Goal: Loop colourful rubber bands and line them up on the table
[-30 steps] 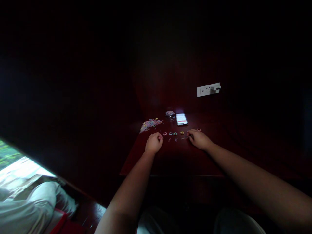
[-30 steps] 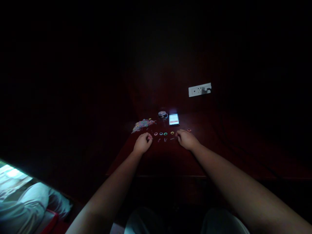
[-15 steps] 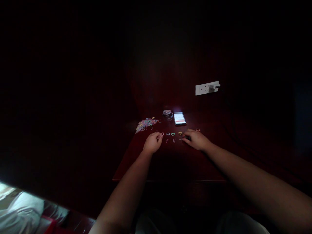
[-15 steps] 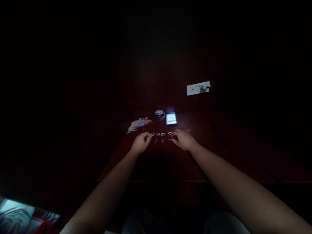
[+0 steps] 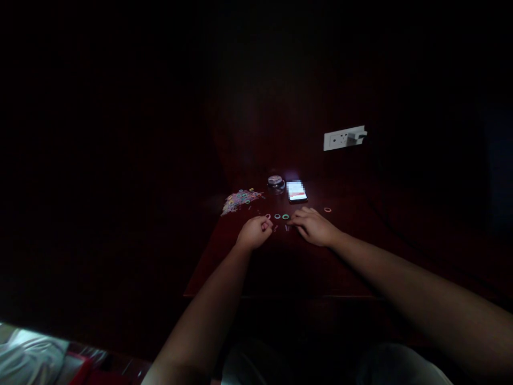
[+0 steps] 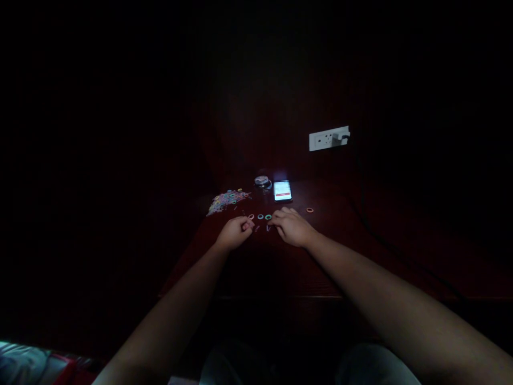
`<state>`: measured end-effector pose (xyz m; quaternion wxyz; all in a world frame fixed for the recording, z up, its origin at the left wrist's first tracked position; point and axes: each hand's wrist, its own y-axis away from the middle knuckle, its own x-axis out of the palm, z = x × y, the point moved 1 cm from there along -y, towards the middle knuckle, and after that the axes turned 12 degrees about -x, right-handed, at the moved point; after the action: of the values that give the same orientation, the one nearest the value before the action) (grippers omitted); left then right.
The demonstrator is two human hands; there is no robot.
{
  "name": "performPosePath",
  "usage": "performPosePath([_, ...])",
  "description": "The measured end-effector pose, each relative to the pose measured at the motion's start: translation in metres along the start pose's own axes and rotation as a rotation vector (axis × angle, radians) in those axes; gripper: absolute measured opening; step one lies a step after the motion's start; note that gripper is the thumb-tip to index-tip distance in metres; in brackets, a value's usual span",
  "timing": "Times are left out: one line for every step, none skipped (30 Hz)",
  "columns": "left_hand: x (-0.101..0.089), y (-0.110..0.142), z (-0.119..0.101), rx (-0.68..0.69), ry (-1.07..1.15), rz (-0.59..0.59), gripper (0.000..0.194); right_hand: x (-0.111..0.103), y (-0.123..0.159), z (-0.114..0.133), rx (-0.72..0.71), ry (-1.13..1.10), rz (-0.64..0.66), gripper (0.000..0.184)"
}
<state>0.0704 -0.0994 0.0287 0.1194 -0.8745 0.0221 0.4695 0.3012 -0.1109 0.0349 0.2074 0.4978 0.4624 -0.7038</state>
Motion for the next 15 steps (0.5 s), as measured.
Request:
performPosePath([0.000,0.000,0.000,-0.008,0.008,-0.003,0.011,0.001,-0.001,0.000,0.009,0.000,0.005,0.034])
performPosePath([0.000,-0.001,0.000,-0.016,0.016,-0.006,0.012,0.002,-0.003,-0.001,0.017,0.003,0.012,0.035])
performPosePath([0.001,-0.001,0.000,-0.023,0.024,-0.009,0.013,0.004,-0.005,-0.001,0.023,0.009,0.023,0.034])
performPosePath([0.001,-0.001,0.000,-0.029,0.031,-0.010,0.014,0.005,-0.007,-0.001,0.029,0.014,0.036,0.034])
performPosePath([0.000,-0.001,-0.001,-0.034,0.036,-0.011,0.014,0.006,-0.008,-0.001,0.033,0.019,0.050,0.032])
performPosePath([0.000,-0.001,-0.001,-0.038,0.040,-0.010,0.014,0.007,-0.010,-0.002,0.038,0.022,0.062,0.030])
performPosePath([0.000,-0.001,-0.001,-0.041,0.043,-0.008,0.014,0.008,-0.012,-0.002,0.043,0.025,0.071,0.027])
performPosePath([0.000,-0.001,-0.001,-0.043,0.045,-0.006,0.014,0.009,-0.013,-0.003,0.049,0.028,0.076,0.024])
performPosePath([0.000,-0.001,-0.001,-0.044,0.045,-0.005,0.013,0.009,-0.014,-0.004,0.053,0.030,0.078,0.021])
performPosePath([0.000,-0.001,0.000,-0.045,0.044,-0.004,0.013,0.009,-0.014,-0.005,0.057,0.032,0.076,0.020])
performPosePath([0.000,-0.001,0.000,-0.045,0.044,-0.004,0.012,0.010,-0.015,-0.005,0.060,0.034,0.073,0.019])
performPosePath([0.000,-0.001,0.000,-0.045,0.043,-0.004,0.012,0.010,-0.015,-0.006,0.062,0.037,0.070,0.019])
performPosePath([0.000,-0.001,0.001,-0.044,0.042,-0.004,0.012,0.010,-0.015,-0.006,0.060,0.040,0.069,0.019])
performPosePath([0.000,-0.001,0.001,-0.043,0.042,-0.004,0.012,0.009,-0.016,-0.006,0.056,0.045,0.070,0.018])
performPosePath([0.000,-0.001,0.001,-0.043,0.042,-0.004,0.012,0.009,-0.016,-0.006,0.050,0.050,0.072,0.018])
